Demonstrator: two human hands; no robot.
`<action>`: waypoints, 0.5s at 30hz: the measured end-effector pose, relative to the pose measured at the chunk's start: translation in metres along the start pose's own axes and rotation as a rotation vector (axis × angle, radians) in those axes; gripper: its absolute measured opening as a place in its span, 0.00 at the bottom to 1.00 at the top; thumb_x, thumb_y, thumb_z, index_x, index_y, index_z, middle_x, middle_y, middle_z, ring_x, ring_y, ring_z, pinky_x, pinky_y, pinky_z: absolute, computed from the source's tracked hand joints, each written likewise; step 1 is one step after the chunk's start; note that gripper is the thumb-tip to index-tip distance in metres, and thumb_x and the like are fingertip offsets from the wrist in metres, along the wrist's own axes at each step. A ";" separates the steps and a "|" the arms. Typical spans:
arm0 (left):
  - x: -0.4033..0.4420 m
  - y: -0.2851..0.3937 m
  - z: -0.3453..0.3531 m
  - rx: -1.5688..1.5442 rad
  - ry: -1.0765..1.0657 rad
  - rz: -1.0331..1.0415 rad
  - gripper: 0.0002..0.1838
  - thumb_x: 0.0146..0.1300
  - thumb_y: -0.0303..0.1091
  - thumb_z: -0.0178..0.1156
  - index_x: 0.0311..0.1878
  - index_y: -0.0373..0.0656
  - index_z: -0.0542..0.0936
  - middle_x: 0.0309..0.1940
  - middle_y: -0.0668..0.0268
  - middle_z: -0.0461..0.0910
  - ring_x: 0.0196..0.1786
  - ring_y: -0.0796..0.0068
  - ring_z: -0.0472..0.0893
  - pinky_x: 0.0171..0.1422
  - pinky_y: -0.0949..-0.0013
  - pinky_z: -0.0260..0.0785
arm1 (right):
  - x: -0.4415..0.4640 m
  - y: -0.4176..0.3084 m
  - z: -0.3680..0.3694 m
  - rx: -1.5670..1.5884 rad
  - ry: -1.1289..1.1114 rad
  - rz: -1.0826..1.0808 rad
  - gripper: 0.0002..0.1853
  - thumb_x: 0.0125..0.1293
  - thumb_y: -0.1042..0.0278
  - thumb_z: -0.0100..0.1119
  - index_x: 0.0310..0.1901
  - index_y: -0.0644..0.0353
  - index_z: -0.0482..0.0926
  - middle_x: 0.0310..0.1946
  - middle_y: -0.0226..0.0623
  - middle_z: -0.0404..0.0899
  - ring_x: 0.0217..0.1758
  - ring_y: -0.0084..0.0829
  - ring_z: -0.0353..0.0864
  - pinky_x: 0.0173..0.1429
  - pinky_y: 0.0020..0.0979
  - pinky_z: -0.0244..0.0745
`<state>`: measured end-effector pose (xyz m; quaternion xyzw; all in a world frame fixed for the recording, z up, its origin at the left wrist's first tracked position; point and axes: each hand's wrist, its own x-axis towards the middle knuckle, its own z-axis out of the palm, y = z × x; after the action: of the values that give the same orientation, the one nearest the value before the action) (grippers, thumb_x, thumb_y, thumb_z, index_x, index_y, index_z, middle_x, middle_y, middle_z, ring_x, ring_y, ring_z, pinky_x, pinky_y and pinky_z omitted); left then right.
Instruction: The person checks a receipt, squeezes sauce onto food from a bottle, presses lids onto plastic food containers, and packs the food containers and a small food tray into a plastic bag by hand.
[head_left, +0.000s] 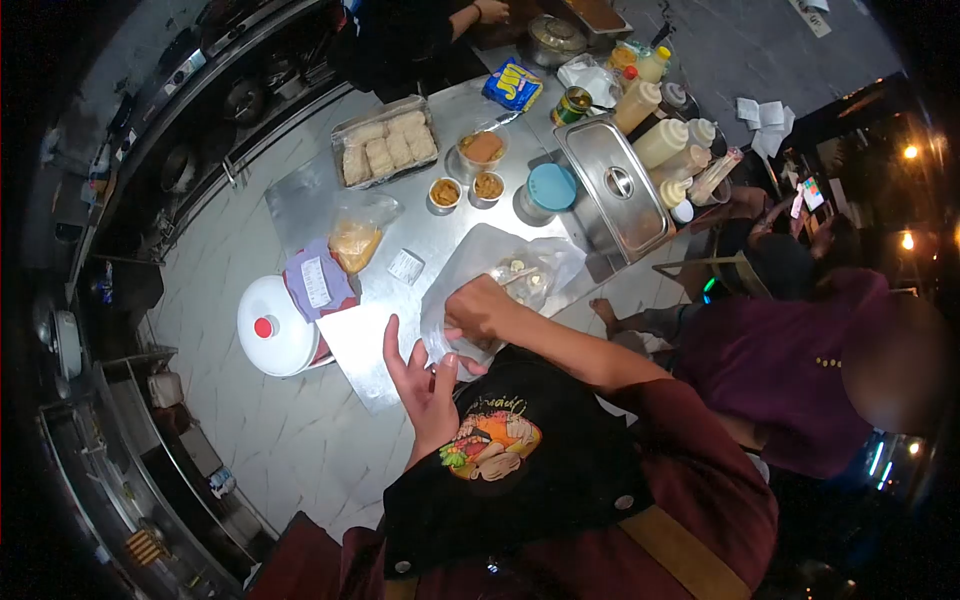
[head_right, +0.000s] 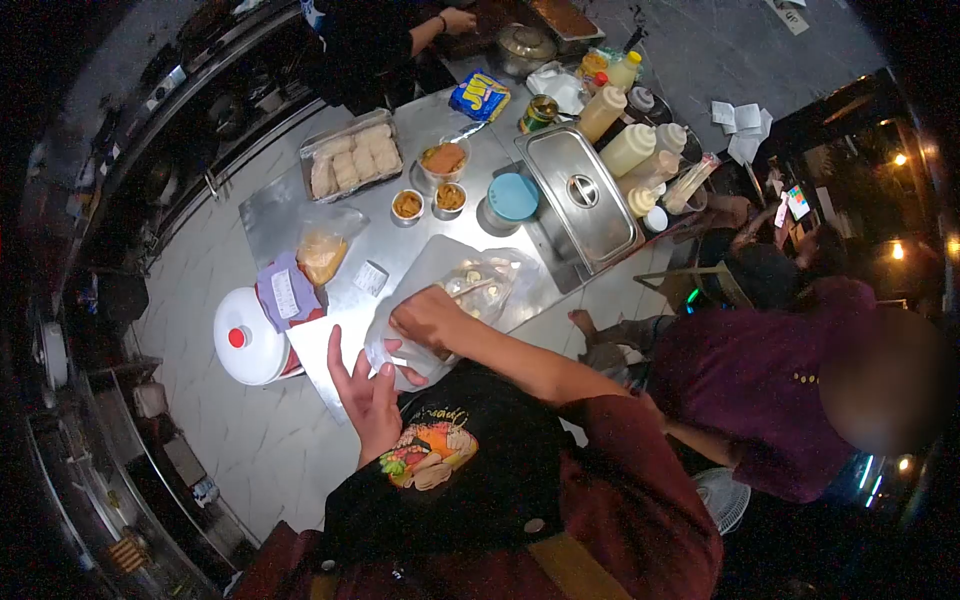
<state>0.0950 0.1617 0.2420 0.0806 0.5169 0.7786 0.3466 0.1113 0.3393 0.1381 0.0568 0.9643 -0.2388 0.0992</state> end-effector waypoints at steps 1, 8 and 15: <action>-0.002 -0.001 -0.002 0.001 -0.007 -0.001 0.44 0.73 0.19 0.55 0.84 0.47 0.41 0.59 0.50 0.79 0.40 0.65 0.85 0.48 0.65 0.80 | 0.001 -0.003 -0.015 0.062 0.011 0.062 0.09 0.60 0.62 0.63 0.35 0.56 0.88 0.34 0.45 0.87 0.41 0.49 0.88 0.46 0.47 0.81; -0.001 0.005 -0.004 0.098 0.004 -0.021 0.40 0.75 0.22 0.55 0.82 0.44 0.45 0.58 0.50 0.79 0.42 0.61 0.88 0.46 0.67 0.80 | 0.004 0.032 0.017 0.361 0.298 0.145 0.09 0.61 0.68 0.63 0.39 0.61 0.88 0.39 0.50 0.87 0.45 0.53 0.86 0.55 0.50 0.79; 0.006 0.000 -0.020 0.131 0.152 -0.100 0.34 0.77 0.35 0.60 0.81 0.51 0.56 0.45 0.54 0.84 0.38 0.59 0.88 0.42 0.57 0.85 | -0.043 0.037 0.013 0.295 0.527 0.094 0.17 0.65 0.69 0.63 0.54 0.63 0.81 0.56 0.55 0.77 0.61 0.56 0.76 0.65 0.50 0.73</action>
<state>0.0815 0.1505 0.2313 0.0179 0.5947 0.7287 0.3390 0.1607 0.3635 0.1198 0.1752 0.9080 -0.3484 -0.1528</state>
